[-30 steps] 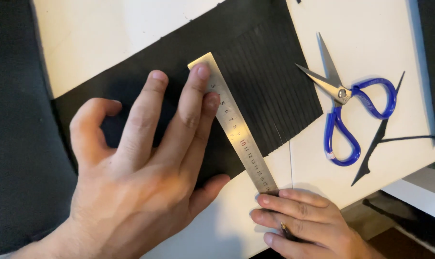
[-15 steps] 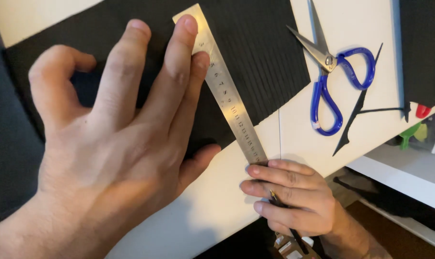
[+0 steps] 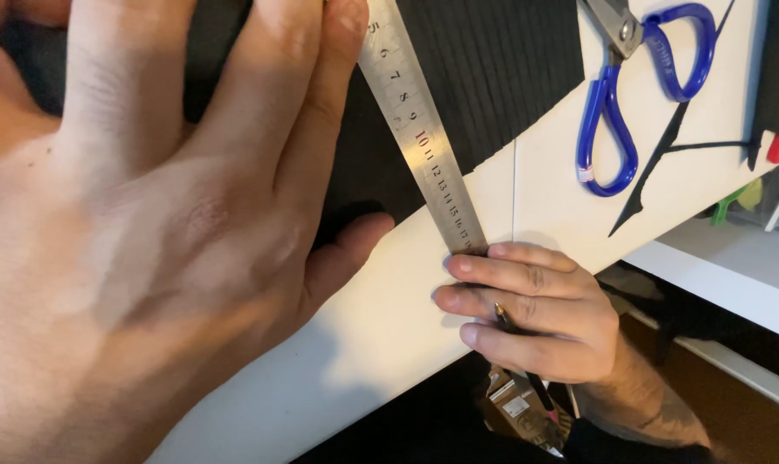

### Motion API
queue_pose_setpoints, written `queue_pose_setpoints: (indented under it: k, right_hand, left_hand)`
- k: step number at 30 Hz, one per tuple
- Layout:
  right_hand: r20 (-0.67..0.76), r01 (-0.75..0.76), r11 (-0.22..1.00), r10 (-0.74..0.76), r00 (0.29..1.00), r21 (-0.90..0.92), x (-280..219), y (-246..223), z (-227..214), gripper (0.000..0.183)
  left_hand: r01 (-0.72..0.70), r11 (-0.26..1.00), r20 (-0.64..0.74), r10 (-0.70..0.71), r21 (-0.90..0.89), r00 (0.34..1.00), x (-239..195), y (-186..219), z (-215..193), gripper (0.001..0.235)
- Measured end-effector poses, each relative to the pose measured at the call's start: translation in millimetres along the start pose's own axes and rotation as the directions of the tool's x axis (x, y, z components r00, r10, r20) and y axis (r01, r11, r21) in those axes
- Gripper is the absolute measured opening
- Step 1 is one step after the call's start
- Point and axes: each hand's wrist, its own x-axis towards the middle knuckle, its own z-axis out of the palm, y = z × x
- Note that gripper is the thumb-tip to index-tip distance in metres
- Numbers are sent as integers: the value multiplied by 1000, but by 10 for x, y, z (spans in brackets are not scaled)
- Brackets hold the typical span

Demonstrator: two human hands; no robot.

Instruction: Marking parallel lines on a piece of black leather using a metal ruler and a pen for precision.

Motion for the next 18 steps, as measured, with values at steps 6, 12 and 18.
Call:
queue_pose_setpoints:
  k: [6,12,18]
  right_hand:
    - [-20,1,1000,-1,1000,-6,-9,7,14,9]
    - [-23,-4,1000,4,1000,-8,-15,12,18,10]
    - [-7,-6,1000,6,1000,13,-9,15,-8,8]
  left_hand:
    - [-8,1000,1,8,-5,1000,-76,-305,2130,74]
    - [-7,1000,-3,7,-10,1000,101,-384,1556,74]
    - [-7,1000,-4,7,-17,1000,179,-158,240,74]
